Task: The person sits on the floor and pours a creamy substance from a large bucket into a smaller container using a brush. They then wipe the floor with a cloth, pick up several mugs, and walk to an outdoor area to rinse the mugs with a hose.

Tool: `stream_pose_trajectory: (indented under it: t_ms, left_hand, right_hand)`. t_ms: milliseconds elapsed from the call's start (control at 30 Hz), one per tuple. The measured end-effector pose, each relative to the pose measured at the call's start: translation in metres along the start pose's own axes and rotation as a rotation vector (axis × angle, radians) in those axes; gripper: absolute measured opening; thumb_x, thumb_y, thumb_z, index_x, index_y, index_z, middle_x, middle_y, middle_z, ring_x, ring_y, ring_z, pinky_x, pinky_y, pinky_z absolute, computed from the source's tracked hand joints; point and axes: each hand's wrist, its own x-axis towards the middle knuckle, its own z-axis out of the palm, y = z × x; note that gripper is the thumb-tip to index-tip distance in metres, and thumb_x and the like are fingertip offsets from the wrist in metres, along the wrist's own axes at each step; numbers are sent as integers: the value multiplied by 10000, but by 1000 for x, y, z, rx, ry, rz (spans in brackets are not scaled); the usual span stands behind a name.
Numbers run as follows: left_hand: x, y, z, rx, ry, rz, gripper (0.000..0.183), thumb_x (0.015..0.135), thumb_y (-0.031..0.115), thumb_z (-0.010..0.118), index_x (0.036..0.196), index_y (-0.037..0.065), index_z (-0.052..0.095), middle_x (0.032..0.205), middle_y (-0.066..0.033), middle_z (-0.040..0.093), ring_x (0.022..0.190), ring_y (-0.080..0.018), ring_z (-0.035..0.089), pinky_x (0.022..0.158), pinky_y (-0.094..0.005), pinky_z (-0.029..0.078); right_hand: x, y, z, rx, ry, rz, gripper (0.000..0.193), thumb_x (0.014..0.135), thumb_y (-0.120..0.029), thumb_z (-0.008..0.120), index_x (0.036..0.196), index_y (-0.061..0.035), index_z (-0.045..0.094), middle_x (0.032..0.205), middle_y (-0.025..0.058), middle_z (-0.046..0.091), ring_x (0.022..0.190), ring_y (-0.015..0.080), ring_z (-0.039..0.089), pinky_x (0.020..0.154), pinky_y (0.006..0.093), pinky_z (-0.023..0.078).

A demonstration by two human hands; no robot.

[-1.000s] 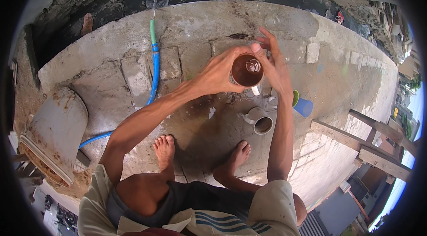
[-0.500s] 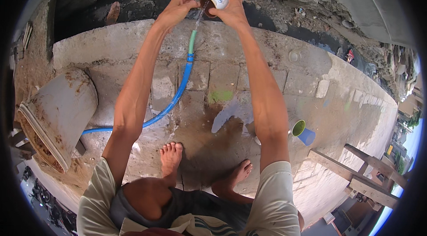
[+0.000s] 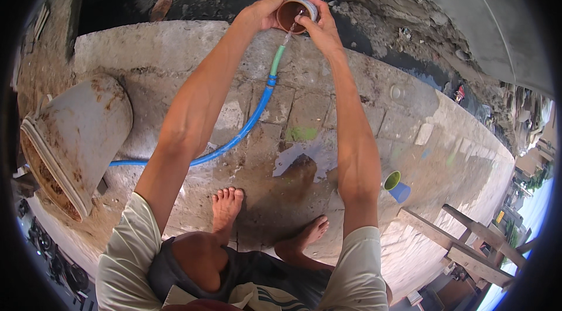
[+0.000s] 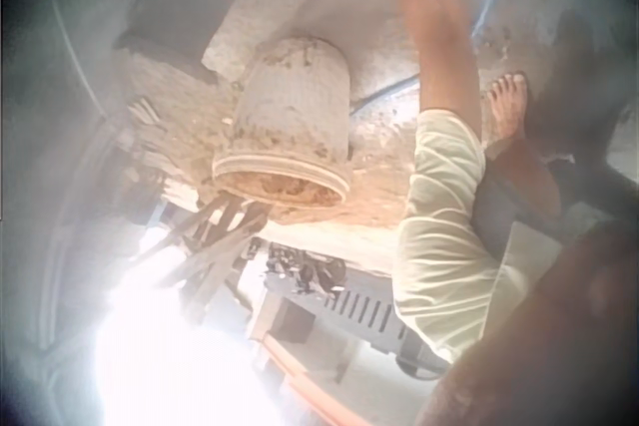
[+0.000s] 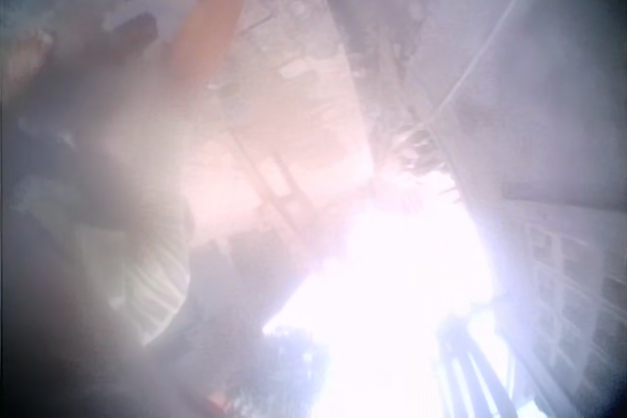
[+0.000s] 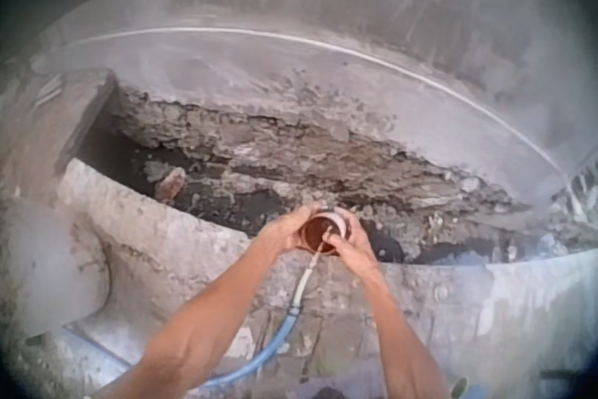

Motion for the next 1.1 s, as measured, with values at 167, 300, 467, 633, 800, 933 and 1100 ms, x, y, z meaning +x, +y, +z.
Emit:
stream_pose_trajectory:
  t_ms: [167, 300, 467, 633, 800, 933, 1100]
  left_hand:
    - [10, 2, 1, -122, -79, 13, 467, 1012, 477, 631, 1221, 61, 661, 1233, -177, 696, 1095, -291, 726, 945, -506, 633]
    - [15, -4, -8, -307, 45, 38, 373, 1031, 414, 597, 1193, 89, 682, 1203, -167, 710, 1062, -292, 737, 902, -492, 651]
    - [14, 6, 3, -435, 83, 61, 366, 1069, 361, 484, 1230, 88, 668, 1218, -162, 704, 1073, -303, 730, 883, -497, 657]
    - [-1, 1, 23, -155, 157, 188, 534, 998, 545, 586, 1280, 93, 627, 1159, -133, 702, 1010, -261, 728, 826, -435, 668]
    - [-13, 8, 3, 151, 193, 224, 571, 1000, 594, 561, 1170, 52, 621, 961, -79, 669, 774, -119, 650, 468, -235, 491]
    - [-17, 20, -21, 158, -24, 72, 496, 1019, 580, 521, 1069, 95, 614, 706, -45, 620, 437, -89, 502, 365, -222, 360]
    - [-28, 8, 23, -17, 76, 213, 427, 995, 498, 598, 1066, 77, 608, 713, -56, 592, 457, -113, 515, 319, -184, 287]
  right_hand:
    - [5, -16, 6, -185, 127, -112, 464, 1004, -195, 656, 1435, -77, 532, 1302, 132, 668, 1278, 247, 593, 1064, 380, 471]
    - [-21, -38, 34, -751, 354, -575, 393, 1014, -351, 679, 1265, -55, 616, 1272, 160, 670, 1149, 306, 667, 1061, 448, 442]
    - [-19, -27, 19, -1132, 180, -848, 363, 995, -386, 690, 1207, -96, 641, 1258, 69, 672, 1155, 231, 664, 1160, 512, 316]
    - [13, -42, 27, -387, 290, -52, 402, 1037, -433, 638, 1071, -36, 694, 841, 83, 720, 823, 248, 729, 883, 440, 562]
    - [17, -46, 16, -108, 20, 66, 627, 1045, -603, 534, 1065, -11, 741, 925, 117, 748, 798, 183, 710, 688, 352, 568]
    - [1, -40, 26, -738, -29, -341, 694, 1041, -639, 469, 990, -24, 784, 953, 205, 765, 898, 377, 725, 869, 487, 521]
    - [19, -42, 35, -46, 413, 62, 658, 1092, -546, 388, 1007, 6, 734, 1004, 244, 738, 936, 435, 706, 852, 483, 503]
